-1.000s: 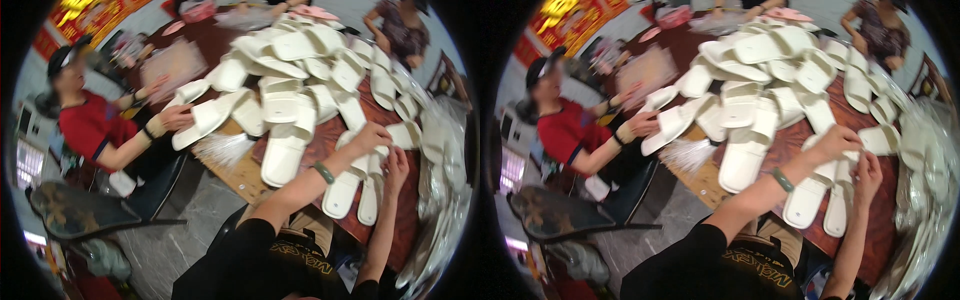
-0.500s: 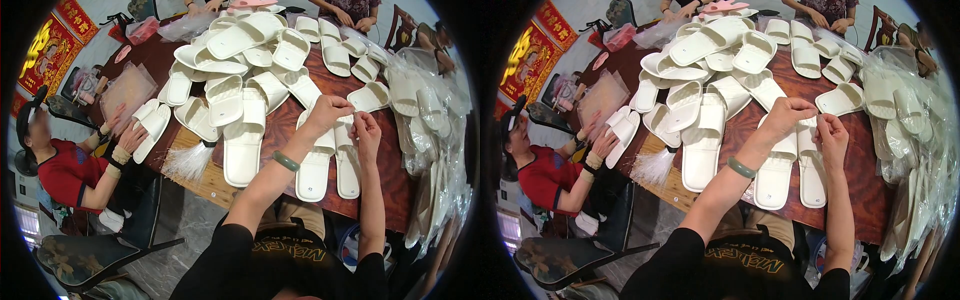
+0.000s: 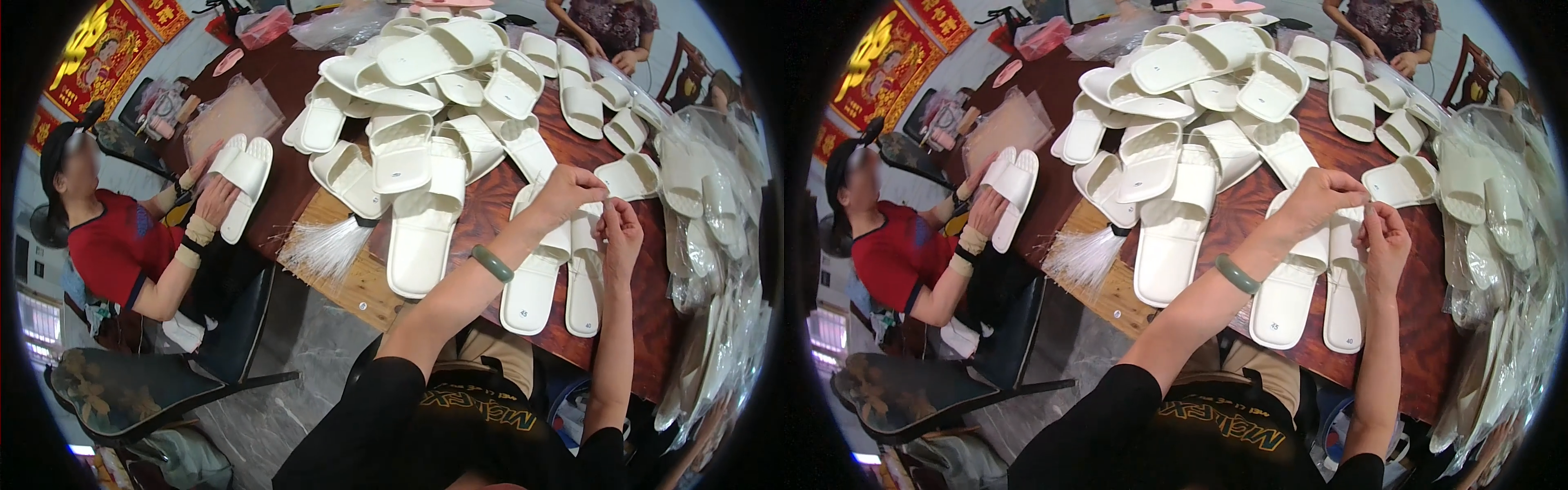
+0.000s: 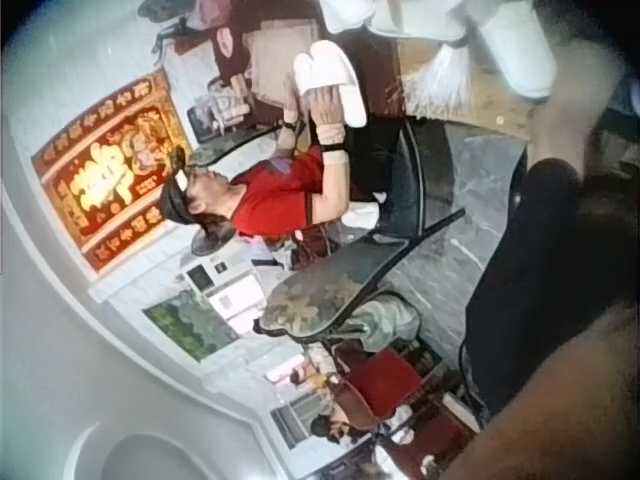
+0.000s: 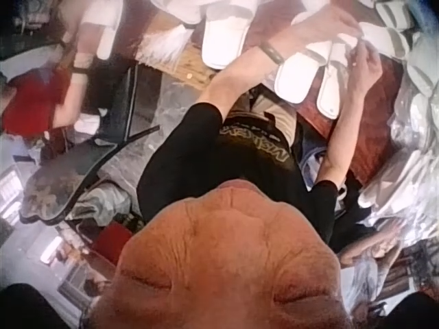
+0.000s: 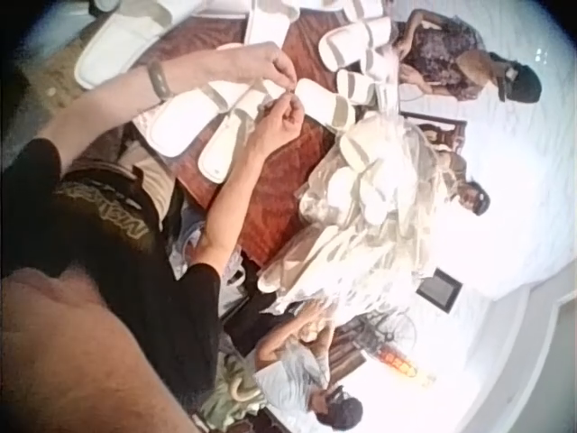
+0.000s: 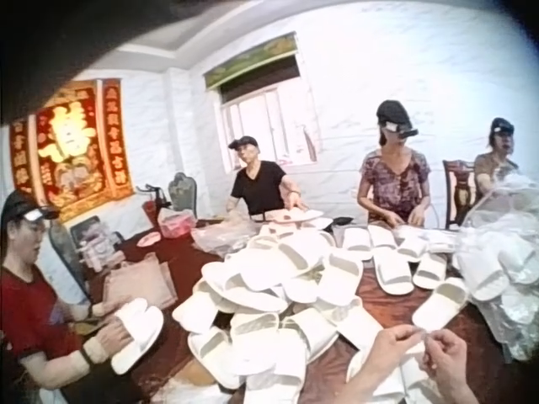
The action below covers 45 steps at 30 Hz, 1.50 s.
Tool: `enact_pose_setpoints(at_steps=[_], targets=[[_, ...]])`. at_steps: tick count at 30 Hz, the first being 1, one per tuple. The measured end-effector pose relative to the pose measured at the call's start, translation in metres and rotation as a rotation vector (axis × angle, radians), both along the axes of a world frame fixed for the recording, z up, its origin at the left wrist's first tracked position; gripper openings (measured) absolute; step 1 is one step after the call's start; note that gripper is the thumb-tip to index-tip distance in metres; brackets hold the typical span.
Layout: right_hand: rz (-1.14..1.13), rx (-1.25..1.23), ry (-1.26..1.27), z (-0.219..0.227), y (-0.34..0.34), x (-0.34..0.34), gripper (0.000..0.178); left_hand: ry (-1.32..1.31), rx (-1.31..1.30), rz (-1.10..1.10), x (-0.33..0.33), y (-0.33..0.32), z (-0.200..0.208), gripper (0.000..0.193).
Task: Hand-stitching and assembling parts of white slippers at a production table.
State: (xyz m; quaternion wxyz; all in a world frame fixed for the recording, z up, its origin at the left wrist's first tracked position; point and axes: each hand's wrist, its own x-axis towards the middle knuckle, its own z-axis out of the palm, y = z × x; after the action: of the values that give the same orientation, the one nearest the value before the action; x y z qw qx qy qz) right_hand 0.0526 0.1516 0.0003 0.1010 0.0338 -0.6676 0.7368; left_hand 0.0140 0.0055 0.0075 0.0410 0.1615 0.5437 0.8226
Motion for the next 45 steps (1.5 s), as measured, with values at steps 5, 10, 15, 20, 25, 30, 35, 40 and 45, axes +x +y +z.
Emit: enact_pose_setpoints(at_steps=[5,10,15,20,25,30,35,40,45], targets=[[-0.006,0.016,0.016,0.000,0.002,0.000,0.013,0.030,0.003,-0.001,-0.002,0.003,-0.001,0.014],[-0.023,0.041,0.029,-0.003,0.005,-0.002,0.015,0.033,-0.017,-0.005,0.001,0.000,0.001,0.014],[-0.019,0.042,0.034,-0.004,0.001,0.000,0.015,0.017,-0.008,-0.016,0.004,-0.003,-0.001,0.013],[-0.039,0.049,0.013,0.000,0.014,0.006,0.017,0.120,-0.106,-0.020,-0.005,0.010,-0.008,0.016],[-0.020,0.002,-0.039,0.004,-0.003,0.003,0.015,0.054,-0.194,-0.051,-0.007,-0.006,-0.009,0.020],[0.066,-0.064,-0.052,0.016,0.000,0.002,0.015,-0.117,0.005,-0.084,0.000,0.000,0.004,0.016],[0.092,-0.060,-0.040,0.012,0.006,0.004,0.013,-0.148,-0.051,-0.077,0.006,0.003,0.011,0.018],[-0.009,-0.076,0.001,0.005,0.006,0.002,0.015,-0.057,-0.183,-0.031,0.011,0.006,0.015,0.020],[0.146,-0.084,-0.044,0.014,0.010,0.005,0.015,-0.058,-0.094,-0.059,0.009,0.004,0.010,0.019]])
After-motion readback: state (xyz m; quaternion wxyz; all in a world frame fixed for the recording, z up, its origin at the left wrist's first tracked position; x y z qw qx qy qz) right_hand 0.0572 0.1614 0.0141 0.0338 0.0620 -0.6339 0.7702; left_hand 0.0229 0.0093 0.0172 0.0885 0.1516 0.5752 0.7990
